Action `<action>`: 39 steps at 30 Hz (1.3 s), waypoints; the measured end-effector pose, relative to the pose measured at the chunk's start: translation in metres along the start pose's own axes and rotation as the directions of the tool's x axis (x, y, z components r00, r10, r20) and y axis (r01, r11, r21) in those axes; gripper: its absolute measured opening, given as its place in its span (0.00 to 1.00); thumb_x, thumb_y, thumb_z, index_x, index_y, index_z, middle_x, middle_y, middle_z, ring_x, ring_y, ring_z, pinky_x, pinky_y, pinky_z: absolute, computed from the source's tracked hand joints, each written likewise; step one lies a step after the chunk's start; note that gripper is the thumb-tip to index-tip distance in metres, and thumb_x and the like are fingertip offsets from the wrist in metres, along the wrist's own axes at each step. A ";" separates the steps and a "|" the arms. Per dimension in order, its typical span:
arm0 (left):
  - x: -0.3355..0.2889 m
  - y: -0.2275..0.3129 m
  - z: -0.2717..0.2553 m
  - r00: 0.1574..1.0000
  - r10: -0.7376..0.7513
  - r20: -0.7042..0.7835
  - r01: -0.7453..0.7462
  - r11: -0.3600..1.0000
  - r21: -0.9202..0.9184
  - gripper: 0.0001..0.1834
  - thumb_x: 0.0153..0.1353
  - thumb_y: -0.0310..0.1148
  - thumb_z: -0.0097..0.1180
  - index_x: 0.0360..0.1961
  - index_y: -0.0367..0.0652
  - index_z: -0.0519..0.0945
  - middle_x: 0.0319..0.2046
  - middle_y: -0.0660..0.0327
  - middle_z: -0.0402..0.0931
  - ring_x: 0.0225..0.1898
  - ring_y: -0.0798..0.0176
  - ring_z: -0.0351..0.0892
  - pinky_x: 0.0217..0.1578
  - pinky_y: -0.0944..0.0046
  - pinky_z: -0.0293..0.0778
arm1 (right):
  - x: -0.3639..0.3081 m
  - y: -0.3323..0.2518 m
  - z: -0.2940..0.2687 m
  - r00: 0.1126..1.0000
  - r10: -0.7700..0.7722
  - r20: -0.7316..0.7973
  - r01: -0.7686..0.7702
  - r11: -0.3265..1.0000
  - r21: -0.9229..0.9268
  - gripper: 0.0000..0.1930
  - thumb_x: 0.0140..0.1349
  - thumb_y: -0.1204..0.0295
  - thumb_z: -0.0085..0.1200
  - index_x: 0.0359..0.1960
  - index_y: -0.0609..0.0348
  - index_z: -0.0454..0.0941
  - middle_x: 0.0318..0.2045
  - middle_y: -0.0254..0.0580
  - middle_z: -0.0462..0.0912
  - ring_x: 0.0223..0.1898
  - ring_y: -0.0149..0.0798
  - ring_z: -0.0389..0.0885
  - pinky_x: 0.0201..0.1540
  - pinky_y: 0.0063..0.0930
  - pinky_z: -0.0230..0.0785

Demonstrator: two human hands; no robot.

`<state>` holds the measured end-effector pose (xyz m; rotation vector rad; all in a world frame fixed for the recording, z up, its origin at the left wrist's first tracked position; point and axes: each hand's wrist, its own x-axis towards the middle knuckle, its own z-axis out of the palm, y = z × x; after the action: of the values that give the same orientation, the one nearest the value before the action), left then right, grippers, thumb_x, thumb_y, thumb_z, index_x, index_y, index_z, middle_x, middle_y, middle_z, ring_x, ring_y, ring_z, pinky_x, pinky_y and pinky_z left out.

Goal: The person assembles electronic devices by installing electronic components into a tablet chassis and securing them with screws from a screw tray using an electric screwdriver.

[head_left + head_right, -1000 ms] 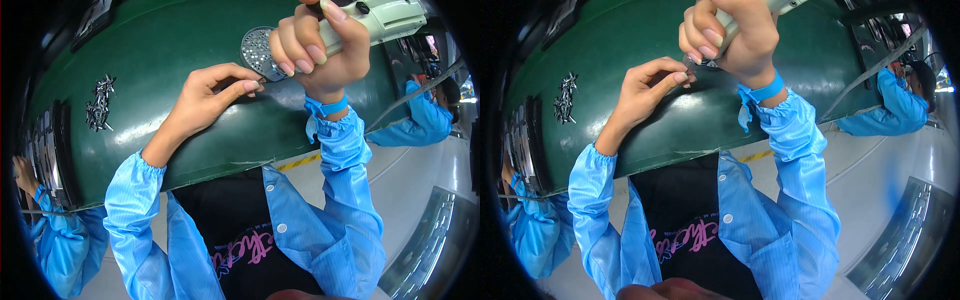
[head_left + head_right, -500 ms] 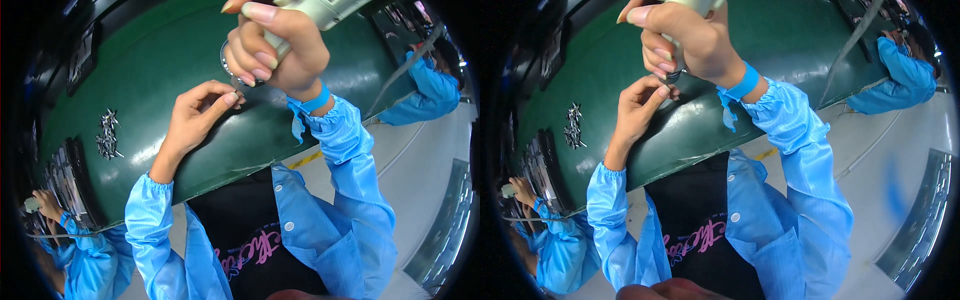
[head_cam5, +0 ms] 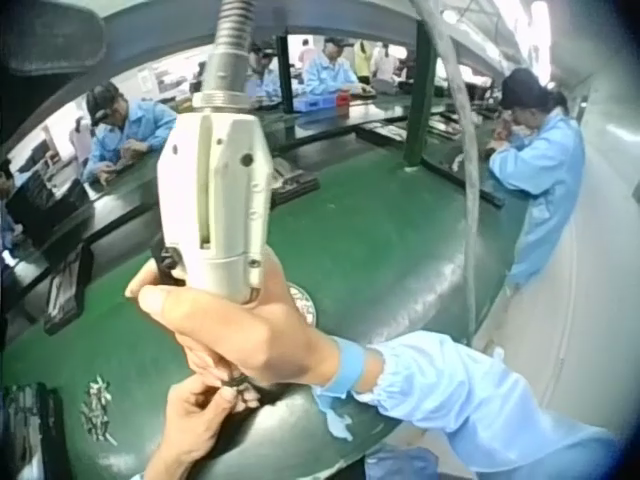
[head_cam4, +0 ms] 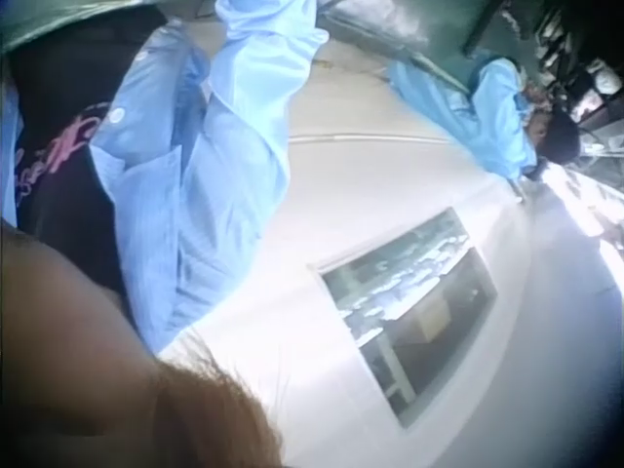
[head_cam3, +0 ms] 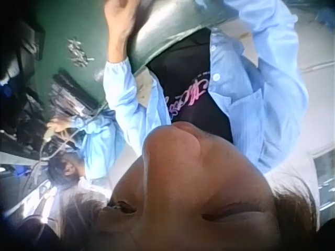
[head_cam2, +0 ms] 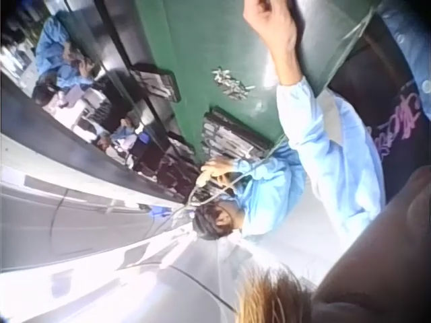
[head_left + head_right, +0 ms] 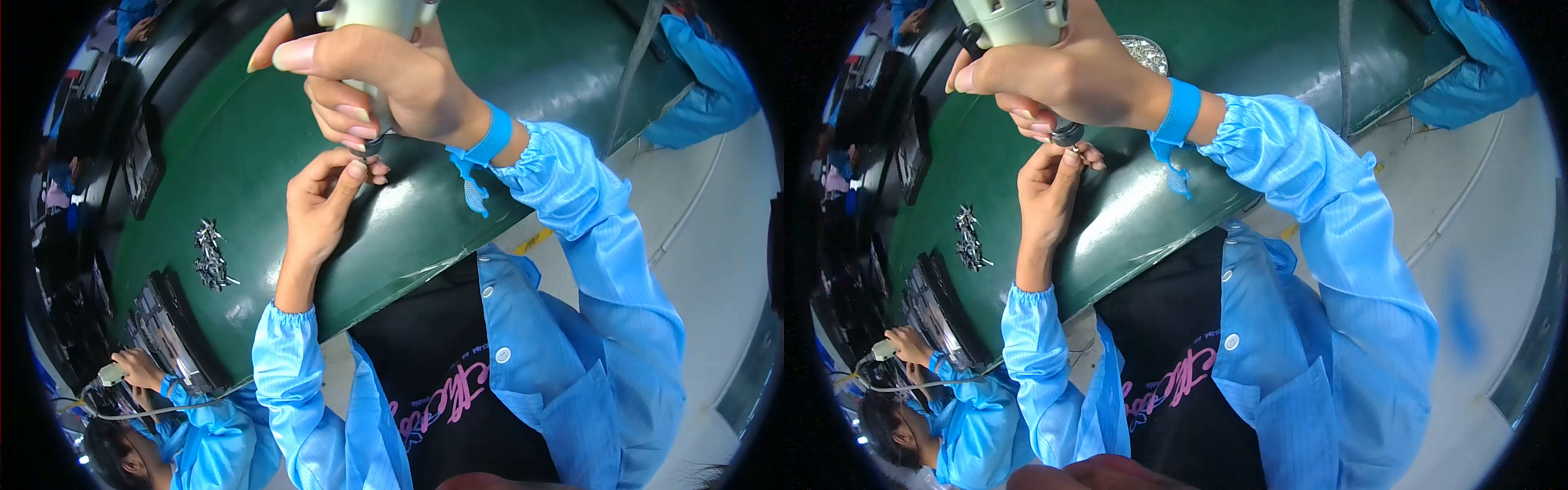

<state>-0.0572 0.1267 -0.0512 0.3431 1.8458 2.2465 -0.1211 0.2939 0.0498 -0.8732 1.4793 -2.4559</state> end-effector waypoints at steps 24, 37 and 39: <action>-0.004 0.008 0.000 1.000 -0.009 -0.005 0.009 1.000 -0.013 0.11 0.71 0.28 0.53 0.46 0.31 0.80 0.38 0.55 0.83 0.40 0.66 0.81 0.47 0.65 0.77 | 0.000 0.000 -0.001 1.000 -0.027 0.005 0.026 0.993 0.115 0.08 0.59 0.73 0.60 0.31 0.68 0.81 0.12 0.36 0.73 0.11 0.27 0.71 0.15 0.23 0.65; -0.006 0.003 -0.002 0.999 -0.029 -0.032 0.029 1.000 -0.003 0.11 0.69 0.27 0.56 0.46 0.30 0.81 0.38 0.55 0.84 0.39 0.66 0.82 0.45 0.66 0.77 | -0.003 0.000 0.001 1.000 0.008 0.018 -0.008 1.000 0.018 0.16 0.64 0.69 0.51 0.41 0.76 0.78 0.09 0.30 0.65 0.09 0.25 0.64 0.14 0.22 0.60; -0.009 0.003 0.000 0.999 -0.031 -0.042 0.031 1.000 0.002 0.11 0.69 0.27 0.56 0.47 0.30 0.81 0.37 0.55 0.84 0.39 0.66 0.82 0.45 0.66 0.77 | -0.005 0.000 0.001 0.999 0.047 0.014 -0.048 0.998 0.036 0.16 0.64 0.69 0.51 0.41 0.76 0.78 0.09 0.30 0.65 0.09 0.25 0.64 0.14 0.22 0.60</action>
<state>-0.0488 0.1236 -0.0489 0.2678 1.8615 2.2472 -0.1161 0.2950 0.0484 -0.8353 1.4297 -2.4307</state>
